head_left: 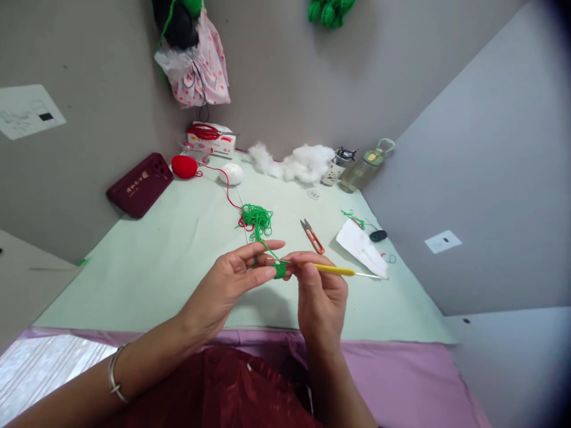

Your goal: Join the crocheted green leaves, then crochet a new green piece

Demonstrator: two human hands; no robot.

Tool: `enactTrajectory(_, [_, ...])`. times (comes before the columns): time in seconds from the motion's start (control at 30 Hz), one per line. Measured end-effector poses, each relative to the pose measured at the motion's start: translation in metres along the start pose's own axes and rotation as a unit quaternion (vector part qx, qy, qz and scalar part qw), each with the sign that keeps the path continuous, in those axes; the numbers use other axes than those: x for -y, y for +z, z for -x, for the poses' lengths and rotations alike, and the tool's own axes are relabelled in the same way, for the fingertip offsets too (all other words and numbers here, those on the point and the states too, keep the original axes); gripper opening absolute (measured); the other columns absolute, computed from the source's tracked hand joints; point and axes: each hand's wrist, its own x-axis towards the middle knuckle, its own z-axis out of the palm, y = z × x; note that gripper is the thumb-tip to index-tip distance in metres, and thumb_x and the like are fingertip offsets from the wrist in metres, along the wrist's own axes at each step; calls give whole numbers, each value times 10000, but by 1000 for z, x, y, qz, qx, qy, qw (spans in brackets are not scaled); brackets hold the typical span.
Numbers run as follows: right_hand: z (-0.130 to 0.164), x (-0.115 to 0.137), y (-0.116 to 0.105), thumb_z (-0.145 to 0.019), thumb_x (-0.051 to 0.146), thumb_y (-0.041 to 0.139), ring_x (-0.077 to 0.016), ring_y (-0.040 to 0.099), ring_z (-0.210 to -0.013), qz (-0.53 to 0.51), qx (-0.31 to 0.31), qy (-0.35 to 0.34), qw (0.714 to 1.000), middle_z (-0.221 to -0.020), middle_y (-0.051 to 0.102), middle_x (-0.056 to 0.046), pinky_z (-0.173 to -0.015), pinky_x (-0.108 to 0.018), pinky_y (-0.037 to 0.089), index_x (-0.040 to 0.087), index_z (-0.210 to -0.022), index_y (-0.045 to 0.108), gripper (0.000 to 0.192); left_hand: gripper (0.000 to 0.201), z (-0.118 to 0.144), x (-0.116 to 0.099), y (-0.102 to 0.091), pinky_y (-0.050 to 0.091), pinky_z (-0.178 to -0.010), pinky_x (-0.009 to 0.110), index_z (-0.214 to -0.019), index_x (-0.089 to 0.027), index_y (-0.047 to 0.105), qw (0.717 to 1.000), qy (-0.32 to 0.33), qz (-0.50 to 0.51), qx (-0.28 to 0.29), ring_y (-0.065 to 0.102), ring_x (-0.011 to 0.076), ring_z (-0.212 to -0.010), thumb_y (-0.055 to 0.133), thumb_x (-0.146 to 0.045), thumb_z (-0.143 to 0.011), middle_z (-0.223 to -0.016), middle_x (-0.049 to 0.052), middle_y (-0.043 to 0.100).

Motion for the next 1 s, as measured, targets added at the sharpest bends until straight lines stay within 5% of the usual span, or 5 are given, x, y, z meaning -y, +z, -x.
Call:
enactTrajectory(0.17, [-1, 4, -5, -1038, 254, 541, -136, 706, -726, -44, 12, 4, 999, -920, 763, -35, -692, -292, 583, 222, -987, 742, 210, 295, 0, -3, -2, 431, -933, 293, -1131, -305, 809, 999, 15, -30, -8, 560, 151, -919, 796, -305, -836, -900, -3, 627])
enactTrajectory(0.33, [6, 12, -7, -1033, 134, 490, -143, 709, -792, 122, 27, -93, 988, -952, 757, -41, -743, -309, 591, 225, -1070, 716, 246, 331, 1, 0, -5, 424, -936, 299, -1199, -359, 778, 989, 69, -127, -34, 563, 154, -912, 767, -307, -872, -899, -16, 604])
enactTrajectory(0.6, [18, -4, -3, -938, 54, 607, -220, 726, -996, 374, 46, -348, 858, -1095, 763, -133, -769, -342, 619, 195, -1204, 695, 313, 516, 0, 7, 1, 427, -997, 333, -1327, -327, 707, 989, 76, -97, -87, 587, 165, -911, 820, -323, -824, -868, -21, 608])
enactTrajectory(0.8, [7, 4, -5, -974, 51, 527, -186, 716, -867, 252, 51, -235, 937, -937, 756, -58, -754, -344, 590, 214, -1076, 692, 254, 543, -1, 6, -4, 424, -1017, 324, -1347, -316, 692, 989, 67, -106, -81, 598, 161, -933, 824, -319, -820, -880, -24, 614])
enactTrajectory(1.0, [11, 3, -3, -957, 37, 539, -197, 697, -898, 287, 62, -242, 925, -986, 736, -78, -757, -352, 574, 230, -1133, 682, 298, 383, 4, 5, -3, 346, -1157, 374, -1230, -281, 745, 966, 128, -209, -85, 627, 216, -1086, 794, -316, -852, -927, 4, 671])
